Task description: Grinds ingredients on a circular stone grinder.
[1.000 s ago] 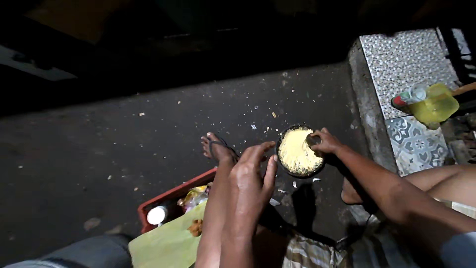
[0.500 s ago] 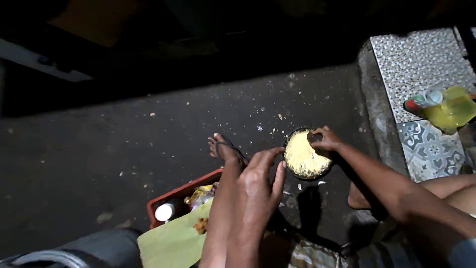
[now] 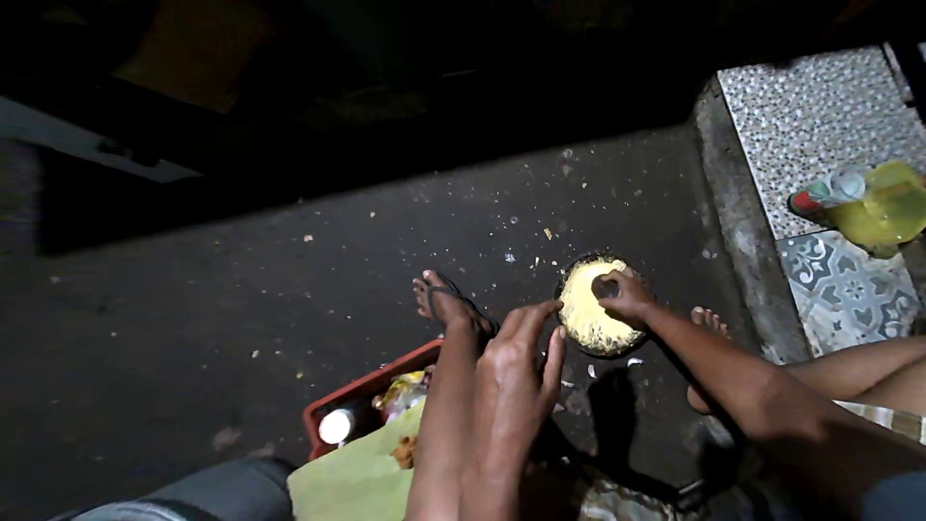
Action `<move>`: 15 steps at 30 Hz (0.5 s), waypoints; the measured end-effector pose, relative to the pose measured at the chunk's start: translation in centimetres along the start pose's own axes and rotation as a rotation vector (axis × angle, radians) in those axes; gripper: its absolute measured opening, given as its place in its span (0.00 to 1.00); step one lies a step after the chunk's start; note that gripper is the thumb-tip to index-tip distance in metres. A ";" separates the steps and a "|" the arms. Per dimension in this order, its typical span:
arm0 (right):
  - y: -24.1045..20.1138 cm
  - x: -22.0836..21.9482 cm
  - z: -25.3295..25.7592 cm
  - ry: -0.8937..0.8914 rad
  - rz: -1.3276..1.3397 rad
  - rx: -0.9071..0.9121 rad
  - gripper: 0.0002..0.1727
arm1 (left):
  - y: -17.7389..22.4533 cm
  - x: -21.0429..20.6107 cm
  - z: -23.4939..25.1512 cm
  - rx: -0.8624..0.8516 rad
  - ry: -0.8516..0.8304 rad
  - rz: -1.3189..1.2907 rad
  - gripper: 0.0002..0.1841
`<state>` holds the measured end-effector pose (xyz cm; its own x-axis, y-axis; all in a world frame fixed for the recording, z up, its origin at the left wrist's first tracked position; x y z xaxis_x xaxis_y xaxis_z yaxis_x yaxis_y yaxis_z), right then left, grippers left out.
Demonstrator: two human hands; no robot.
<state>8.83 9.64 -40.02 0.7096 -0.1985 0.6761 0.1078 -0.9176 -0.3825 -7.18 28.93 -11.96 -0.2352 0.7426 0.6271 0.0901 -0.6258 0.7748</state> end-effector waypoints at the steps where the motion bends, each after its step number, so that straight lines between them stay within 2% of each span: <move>1: 0.7 0.7 0.5 0.023 0.194 -0.025 0.35 | 0.0 0.1 0.0 -0.002 0.005 -0.009 0.17; 3: 1.7 1.8 1.4 0.084 0.510 -0.083 0.35 | 0.1 0.6 0.0 -0.015 0.028 -0.025 0.17; 5: 1.8 1.9 1.9 0.089 0.579 -0.122 0.35 | 0.2 0.6 -0.2 -0.017 0.031 -0.042 0.17; 7: 0.2 1.5 2.4 0.018 0.384 -0.076 0.36 | 0.2 0.2 -0.2 -0.008 0.013 -0.038 0.17; 11: -2.9 -2.6 -0.6 -0.213 -0.273 0.067 0.36 | 0.6 0.1 0.2 -0.008 -0.010 -0.032 0.16; 13: -2.5 -4.3 -3.1 -0.208 -0.462 0.158 0.34 | 0.6 0.9 0.0 -0.029 0.020 -0.022 0.16; 15: -1.2 -4.8 -4.1 -0.182 -0.532 0.206 0.35 | 0.4 1.5 -0.6 -0.039 0.044 -0.035 0.17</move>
<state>2.43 10.30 -40.25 0.6269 0.3494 0.6963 0.6012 -0.7854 -0.1473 -8.11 29.67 -10.78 -0.2799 0.7535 0.5948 0.0435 -0.6090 0.7920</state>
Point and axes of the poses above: each hand's wrist, its own z-axis towards the middle knuckle, its own x-axis out of the back of the hand, y = z × x, the point moved 8 cm from there along z, towards the middle knuckle, and after that the axes turned 12 degrees about -z, right-handed, at the moved point
